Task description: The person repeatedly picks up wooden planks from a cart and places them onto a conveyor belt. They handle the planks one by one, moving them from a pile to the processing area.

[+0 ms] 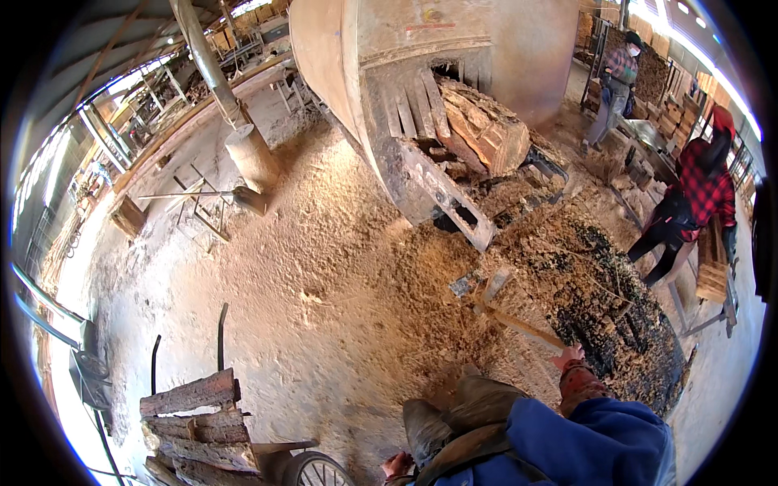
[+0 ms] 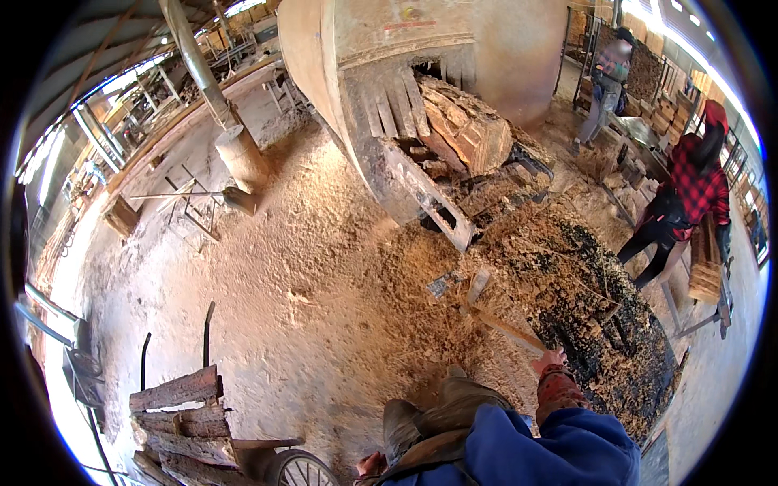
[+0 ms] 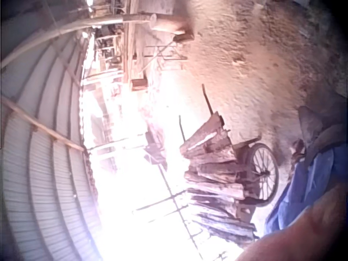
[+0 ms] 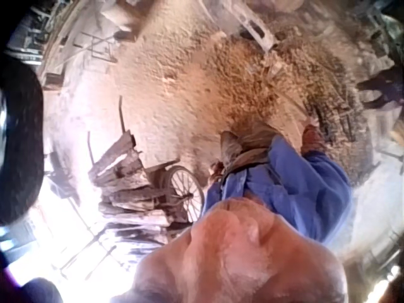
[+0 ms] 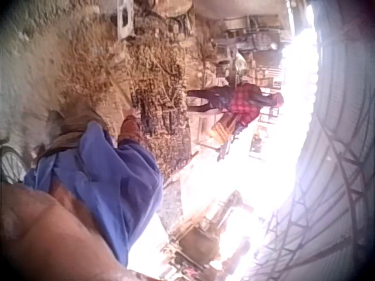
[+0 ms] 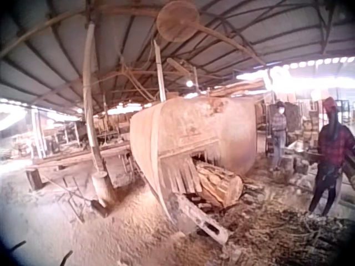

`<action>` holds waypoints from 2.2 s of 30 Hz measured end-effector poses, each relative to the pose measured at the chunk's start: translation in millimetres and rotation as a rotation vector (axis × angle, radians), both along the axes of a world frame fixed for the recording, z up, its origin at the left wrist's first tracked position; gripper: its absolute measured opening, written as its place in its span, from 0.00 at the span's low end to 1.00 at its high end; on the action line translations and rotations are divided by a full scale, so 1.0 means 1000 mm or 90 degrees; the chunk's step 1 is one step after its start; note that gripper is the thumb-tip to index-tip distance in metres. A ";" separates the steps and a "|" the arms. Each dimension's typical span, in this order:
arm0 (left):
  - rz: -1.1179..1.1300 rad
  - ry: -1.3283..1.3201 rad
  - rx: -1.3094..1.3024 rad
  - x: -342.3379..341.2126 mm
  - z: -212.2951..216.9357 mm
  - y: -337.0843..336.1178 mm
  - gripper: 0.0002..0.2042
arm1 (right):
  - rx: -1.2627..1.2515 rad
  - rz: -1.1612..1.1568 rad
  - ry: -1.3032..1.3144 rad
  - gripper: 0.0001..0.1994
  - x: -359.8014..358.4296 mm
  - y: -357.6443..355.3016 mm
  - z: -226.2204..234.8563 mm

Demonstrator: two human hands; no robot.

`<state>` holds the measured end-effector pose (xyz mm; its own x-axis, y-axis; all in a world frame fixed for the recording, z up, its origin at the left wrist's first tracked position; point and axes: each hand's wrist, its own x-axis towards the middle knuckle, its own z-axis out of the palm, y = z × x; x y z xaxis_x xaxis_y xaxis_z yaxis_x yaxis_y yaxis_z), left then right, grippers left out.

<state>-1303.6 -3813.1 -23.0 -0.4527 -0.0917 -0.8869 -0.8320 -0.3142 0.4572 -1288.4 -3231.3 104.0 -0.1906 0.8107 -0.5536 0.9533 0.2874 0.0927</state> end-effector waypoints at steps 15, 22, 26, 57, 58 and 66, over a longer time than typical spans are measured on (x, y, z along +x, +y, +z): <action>0.037 0.043 0.164 -0.060 -0.020 0.041 0.07 | 0.000 0.038 0.016 0.29 0.007 0.008 -0.019; -0.152 0.062 -0.104 -0.062 0.018 0.049 0.08 | 0.019 0.055 -0.007 0.30 0.012 0.008 -0.013; -0.073 0.028 -0.081 -0.037 -0.007 0.017 0.08 | -0.009 0.058 -0.028 0.32 -0.003 -0.001 -0.001; 0.011 -0.007 0.025 -0.019 -0.017 0.005 0.08 | -0.073 0.057 -0.046 0.34 -0.014 -0.006 0.017; 0.006 -0.010 0.018 -0.022 -0.013 0.008 0.08 | -0.057 0.056 -0.040 0.34 -0.010 -0.004 0.014; -0.059 -0.012 -0.065 -0.038 0.028 0.028 0.07 | -0.044 0.060 -0.026 0.37 -0.005 -0.001 0.010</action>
<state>-1341.1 -3785.0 5.1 -0.4473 -0.1395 -0.8835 -0.8640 -0.1879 0.4671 -1293.7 -3232.8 113.9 -0.2398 0.7503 -0.6161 0.9179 0.3820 0.1079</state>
